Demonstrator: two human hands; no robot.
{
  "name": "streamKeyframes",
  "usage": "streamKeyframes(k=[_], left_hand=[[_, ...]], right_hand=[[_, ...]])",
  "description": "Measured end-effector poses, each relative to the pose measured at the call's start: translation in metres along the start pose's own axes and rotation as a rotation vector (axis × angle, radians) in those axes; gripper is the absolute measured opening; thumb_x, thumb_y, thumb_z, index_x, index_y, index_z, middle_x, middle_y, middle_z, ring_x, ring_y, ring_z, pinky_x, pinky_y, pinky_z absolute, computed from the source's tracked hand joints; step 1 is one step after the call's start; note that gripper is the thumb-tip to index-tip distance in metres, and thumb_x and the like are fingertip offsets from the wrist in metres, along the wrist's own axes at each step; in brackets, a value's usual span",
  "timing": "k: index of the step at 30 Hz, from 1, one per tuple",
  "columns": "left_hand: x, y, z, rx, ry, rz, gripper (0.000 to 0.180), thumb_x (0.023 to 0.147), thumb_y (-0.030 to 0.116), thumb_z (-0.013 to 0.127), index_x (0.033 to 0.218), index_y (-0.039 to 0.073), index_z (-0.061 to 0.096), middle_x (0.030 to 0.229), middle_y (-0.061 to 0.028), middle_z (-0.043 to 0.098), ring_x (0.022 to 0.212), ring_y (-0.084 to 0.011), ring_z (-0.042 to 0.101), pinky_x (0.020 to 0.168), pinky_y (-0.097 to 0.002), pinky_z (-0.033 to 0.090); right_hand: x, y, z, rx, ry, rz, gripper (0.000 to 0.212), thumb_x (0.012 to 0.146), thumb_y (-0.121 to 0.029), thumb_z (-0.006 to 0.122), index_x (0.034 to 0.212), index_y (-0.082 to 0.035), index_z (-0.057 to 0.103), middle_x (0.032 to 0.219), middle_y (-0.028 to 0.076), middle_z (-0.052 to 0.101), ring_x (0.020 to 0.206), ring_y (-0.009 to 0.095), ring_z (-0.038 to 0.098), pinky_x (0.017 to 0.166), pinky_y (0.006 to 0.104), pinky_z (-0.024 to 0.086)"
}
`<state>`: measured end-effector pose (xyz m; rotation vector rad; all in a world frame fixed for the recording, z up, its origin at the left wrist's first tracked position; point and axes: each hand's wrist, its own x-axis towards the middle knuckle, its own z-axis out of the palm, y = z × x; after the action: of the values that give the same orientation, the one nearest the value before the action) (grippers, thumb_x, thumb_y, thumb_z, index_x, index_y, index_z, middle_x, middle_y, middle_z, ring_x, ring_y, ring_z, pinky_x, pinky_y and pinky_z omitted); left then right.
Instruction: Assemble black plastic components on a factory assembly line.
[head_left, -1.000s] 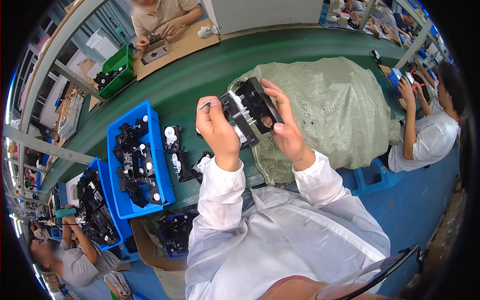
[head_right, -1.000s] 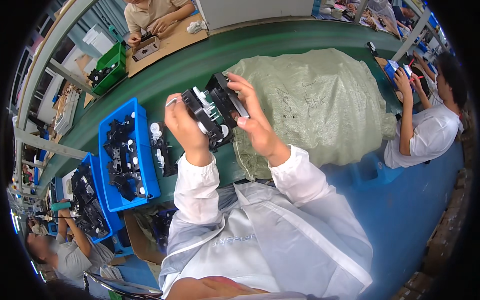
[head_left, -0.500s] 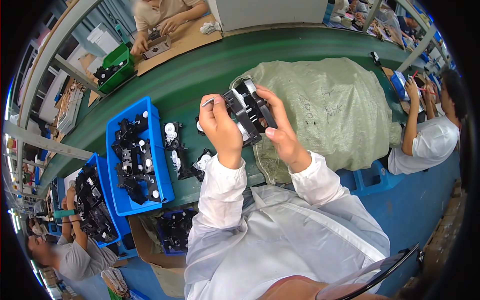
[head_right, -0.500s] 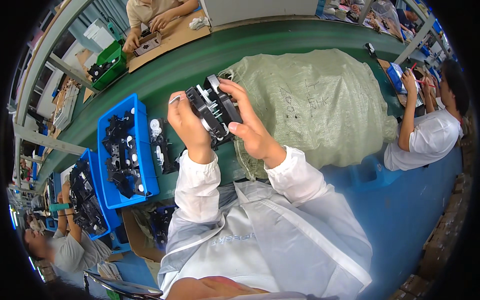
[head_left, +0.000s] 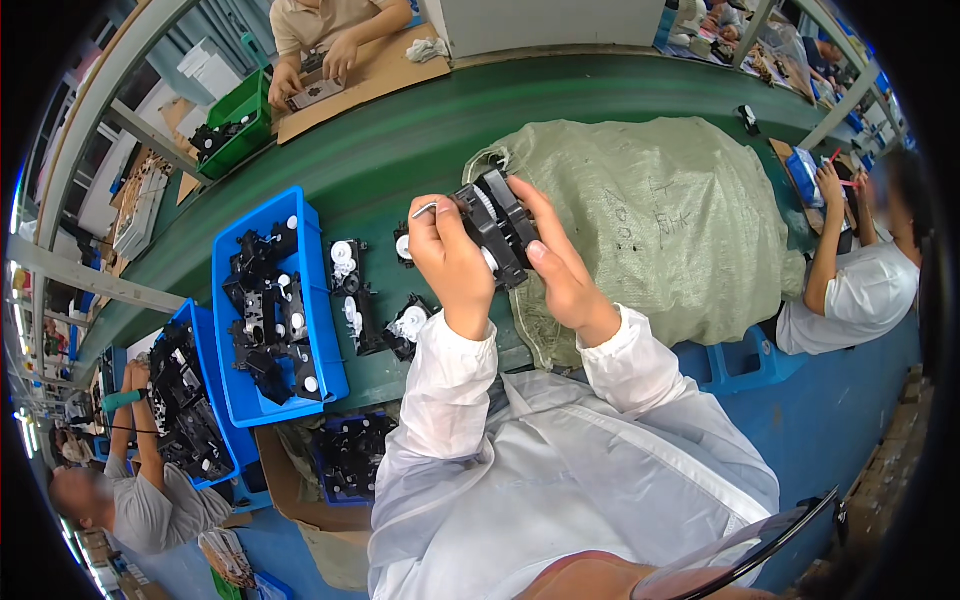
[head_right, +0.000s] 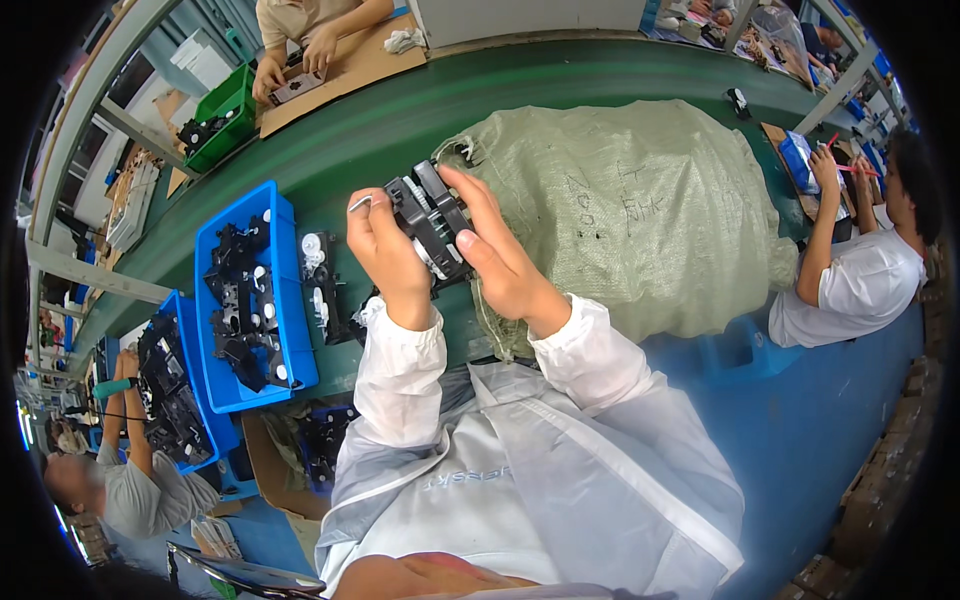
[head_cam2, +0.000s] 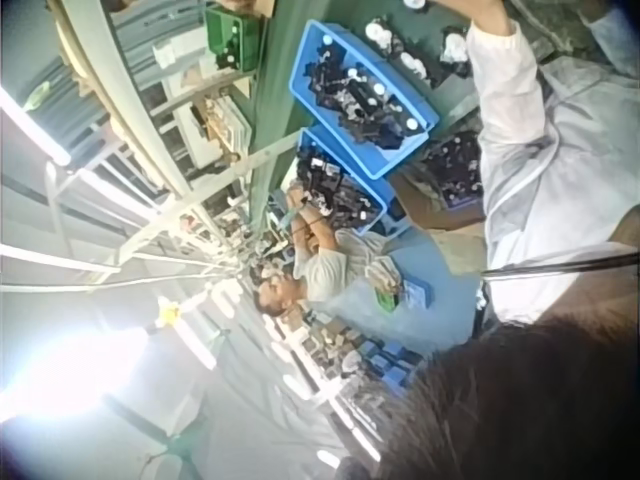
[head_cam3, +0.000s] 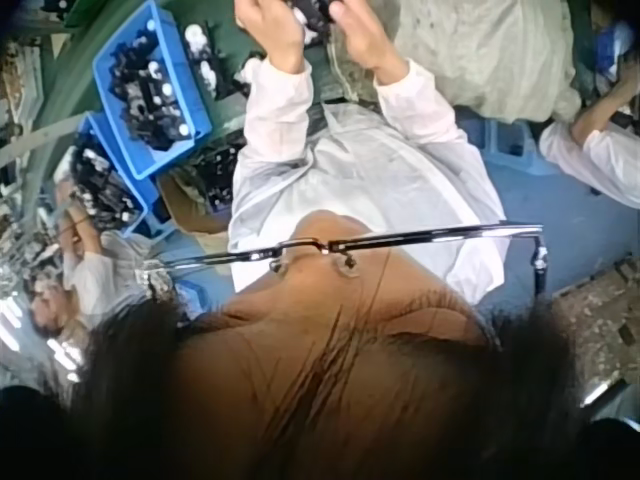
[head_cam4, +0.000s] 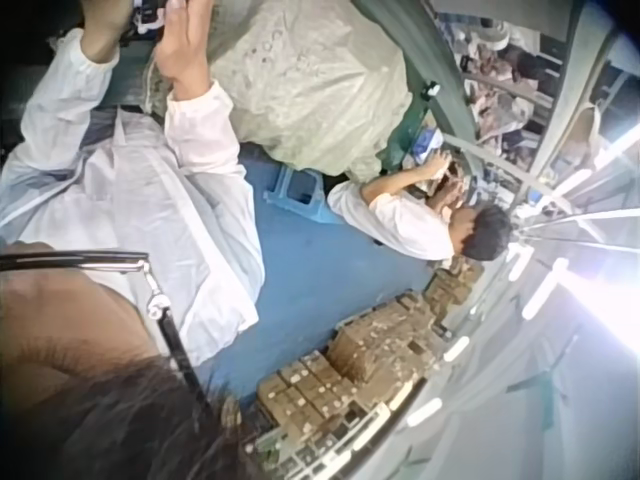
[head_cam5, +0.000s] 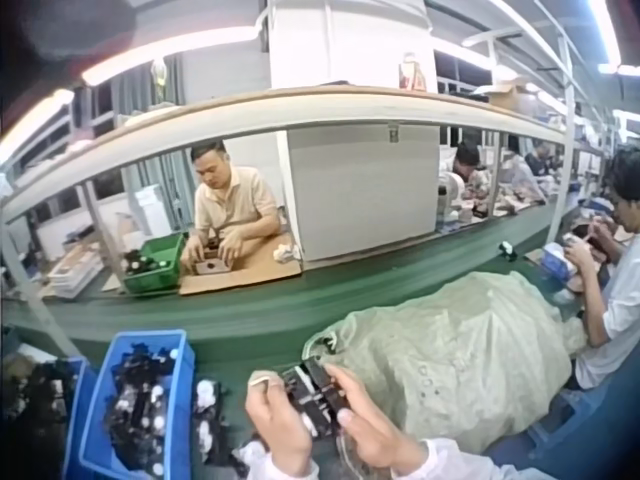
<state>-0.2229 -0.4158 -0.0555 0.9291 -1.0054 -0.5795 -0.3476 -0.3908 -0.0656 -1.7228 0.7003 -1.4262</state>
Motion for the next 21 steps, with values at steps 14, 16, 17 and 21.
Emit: streamKeyframes(k=[14,16,17,21], left_hand=[[-0.008,-0.015,-0.012,-0.01,-0.037,-0.107,0.018,0.1,0.013,0.047,0.089,0.002,0.055,0.081,0.0007,0.052,0.074,-0.007,0.045,0.068,-0.0251,0.039],[-0.006,-0.022,-0.016,-0.005,-0.03,-0.106,0.018,0.1,0.014,0.047,0.089,0.003,0.055,0.08,0.0009,0.051,0.074,-0.0069,0.045,0.068,-0.0253,0.039],[-0.005,-0.032,-0.021,-0.057,-0.074,-0.139,0.018,0.101,0.016,0.047,0.092,0.003,0.055,0.083,0.0009,0.052,0.076,-0.0068,0.045,0.068,-0.026,0.04],[-0.004,-0.032,-0.038,-0.291,-0.329,-0.245,0.022,0.104,0.022,0.045,0.111,0.002,0.052,0.101,-0.0021,0.057,0.09,-0.0082,0.051,0.074,-0.0271,0.044]], right_hand=[[-0.006,0.005,0.004,-0.141,-0.015,-0.079,0.062,0.097,-0.027,0.038,0.147,0.009,0.03,0.147,0.024,0.035,0.136,0.037,0.035,0.116,0.0424,0.022],[-0.005,0.006,0.002,-0.189,-0.1,-0.049,0.065,0.099,-0.032,0.036,0.149,0.009,0.027,0.15,0.024,0.032,0.139,0.038,0.03,0.117,0.0434,0.019],[-0.006,0.005,0.001,-0.186,-0.102,-0.049,0.065,0.099,-0.032,0.036,0.149,0.009,0.027,0.15,0.024,0.032,0.139,0.038,0.03,0.117,0.0434,0.019],[-0.008,0.001,0.0,-0.208,-0.14,-0.05,0.076,0.103,-0.05,0.024,0.152,0.007,0.019,0.156,0.025,0.023,0.144,0.038,0.023,0.118,0.0444,0.015]])
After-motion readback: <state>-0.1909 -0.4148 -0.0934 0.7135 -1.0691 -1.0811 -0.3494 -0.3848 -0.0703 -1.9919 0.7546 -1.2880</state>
